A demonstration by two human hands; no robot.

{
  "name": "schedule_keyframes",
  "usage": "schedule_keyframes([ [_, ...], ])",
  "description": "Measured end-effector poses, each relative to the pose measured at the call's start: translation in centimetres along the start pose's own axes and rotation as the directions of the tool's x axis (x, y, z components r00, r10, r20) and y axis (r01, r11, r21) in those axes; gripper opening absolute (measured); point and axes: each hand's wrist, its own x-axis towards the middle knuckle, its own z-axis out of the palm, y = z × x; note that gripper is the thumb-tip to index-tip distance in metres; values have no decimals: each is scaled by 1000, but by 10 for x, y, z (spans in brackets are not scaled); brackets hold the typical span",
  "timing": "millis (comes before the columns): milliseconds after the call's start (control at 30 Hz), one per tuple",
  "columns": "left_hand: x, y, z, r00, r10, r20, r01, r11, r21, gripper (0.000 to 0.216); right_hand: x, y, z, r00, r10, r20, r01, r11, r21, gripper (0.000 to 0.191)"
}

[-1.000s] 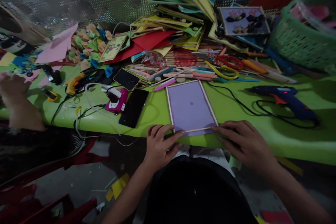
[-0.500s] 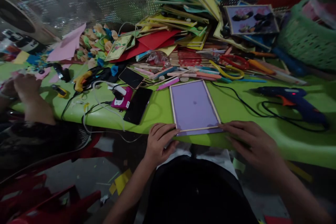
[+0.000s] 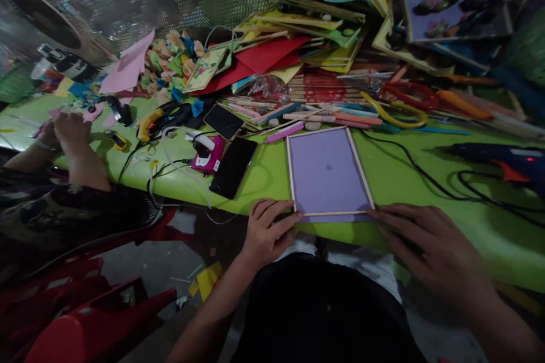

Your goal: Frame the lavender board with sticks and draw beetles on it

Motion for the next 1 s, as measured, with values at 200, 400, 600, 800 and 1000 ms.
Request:
schedule_keyframes([
  [200, -1, 1, 1, 1000, -13, 1, 13, 1000, 3, 29, 5, -3, -5, 999, 36, -8, -35, 999, 39, 33],
  [400, 2, 3, 0, 1000, -23, 1, 23, 1000, 0, 30, 2, -3, -10, 990, 140, 17, -141, 984, 109, 35],
  [600, 3, 4, 1, 1000, -9, -12, 9, 1000, 12, 26, 1, -3, -9, 988, 151, 23, -153, 982, 111, 35],
  [800, 2, 5, 1, 999, -33, 5, 33, 999, 17, 28, 7, -5, -6, 998, 66, -6, -65, 997, 41, 33],
  [1000, 3, 7, 0, 999, -44, 28, 43, 999, 17, 30, 5, -3, -5, 998, 54, 19, -55, 998, 26, 38],
])
